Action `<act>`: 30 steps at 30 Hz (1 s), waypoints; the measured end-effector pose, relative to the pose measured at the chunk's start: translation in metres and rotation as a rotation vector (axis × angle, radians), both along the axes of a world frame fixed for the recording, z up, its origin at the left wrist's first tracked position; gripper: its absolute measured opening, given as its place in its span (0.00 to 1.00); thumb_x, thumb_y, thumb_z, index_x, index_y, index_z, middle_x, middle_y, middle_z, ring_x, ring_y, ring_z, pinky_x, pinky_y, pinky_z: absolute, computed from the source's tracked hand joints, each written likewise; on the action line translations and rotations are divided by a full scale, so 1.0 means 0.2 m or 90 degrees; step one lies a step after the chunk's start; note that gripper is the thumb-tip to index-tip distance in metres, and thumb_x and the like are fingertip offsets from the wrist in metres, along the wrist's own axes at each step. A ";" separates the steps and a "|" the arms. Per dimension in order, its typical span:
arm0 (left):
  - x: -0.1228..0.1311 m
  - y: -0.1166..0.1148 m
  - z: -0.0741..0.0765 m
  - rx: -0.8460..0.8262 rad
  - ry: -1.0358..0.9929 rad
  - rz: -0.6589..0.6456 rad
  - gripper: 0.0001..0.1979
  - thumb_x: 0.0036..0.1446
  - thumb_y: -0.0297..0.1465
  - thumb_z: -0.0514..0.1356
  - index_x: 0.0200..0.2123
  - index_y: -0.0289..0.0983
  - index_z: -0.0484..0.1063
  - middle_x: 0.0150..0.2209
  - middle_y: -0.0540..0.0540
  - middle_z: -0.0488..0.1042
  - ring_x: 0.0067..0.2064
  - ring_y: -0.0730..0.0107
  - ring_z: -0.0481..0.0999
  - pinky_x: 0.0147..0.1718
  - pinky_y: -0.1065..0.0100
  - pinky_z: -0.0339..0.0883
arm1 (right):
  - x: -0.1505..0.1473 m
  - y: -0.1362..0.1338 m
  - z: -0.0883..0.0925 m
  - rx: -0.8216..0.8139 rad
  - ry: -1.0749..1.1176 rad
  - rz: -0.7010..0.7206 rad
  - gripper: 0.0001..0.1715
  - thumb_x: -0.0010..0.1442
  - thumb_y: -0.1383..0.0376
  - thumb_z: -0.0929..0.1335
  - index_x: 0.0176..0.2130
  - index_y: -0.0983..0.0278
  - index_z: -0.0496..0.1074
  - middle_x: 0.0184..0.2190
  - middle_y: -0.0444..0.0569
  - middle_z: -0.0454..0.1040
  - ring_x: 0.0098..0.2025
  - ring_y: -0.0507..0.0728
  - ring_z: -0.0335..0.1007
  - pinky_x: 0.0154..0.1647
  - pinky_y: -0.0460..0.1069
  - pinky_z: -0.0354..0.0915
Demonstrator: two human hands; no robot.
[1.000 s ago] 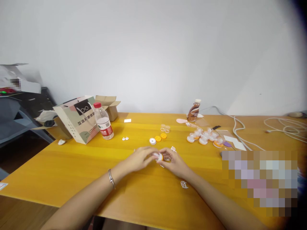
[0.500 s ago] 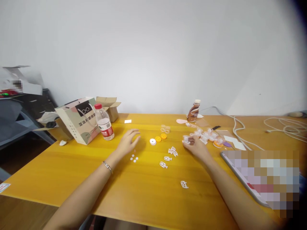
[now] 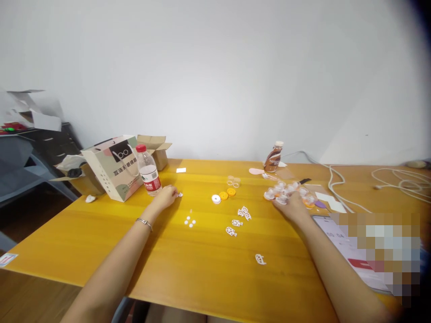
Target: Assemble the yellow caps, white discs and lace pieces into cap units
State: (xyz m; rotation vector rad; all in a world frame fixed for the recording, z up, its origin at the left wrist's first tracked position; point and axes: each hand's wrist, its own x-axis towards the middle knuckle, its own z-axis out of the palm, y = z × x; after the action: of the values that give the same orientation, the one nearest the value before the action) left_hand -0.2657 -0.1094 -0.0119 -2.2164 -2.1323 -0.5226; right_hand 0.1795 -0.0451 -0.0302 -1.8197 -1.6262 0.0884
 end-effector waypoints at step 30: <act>0.55 0.02 -0.02 0.036 -0.145 -0.297 0.13 0.54 0.34 0.54 0.43 0.39 0.66 0.42 0.46 0.71 0.44 0.67 0.69 0.45 0.67 0.60 | -0.30 -0.11 -0.03 0.172 0.070 0.344 0.11 0.53 0.60 0.62 0.35 0.64 0.64 0.32 0.50 0.68 0.33 0.56 0.65 0.35 0.52 0.63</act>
State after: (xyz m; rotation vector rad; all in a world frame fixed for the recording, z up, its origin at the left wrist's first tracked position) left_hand -0.1556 -0.1055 -0.0154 -2.7412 -1.6385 -0.8766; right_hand 0.1192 -0.0672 -0.0365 -1.1235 -1.9045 0.1938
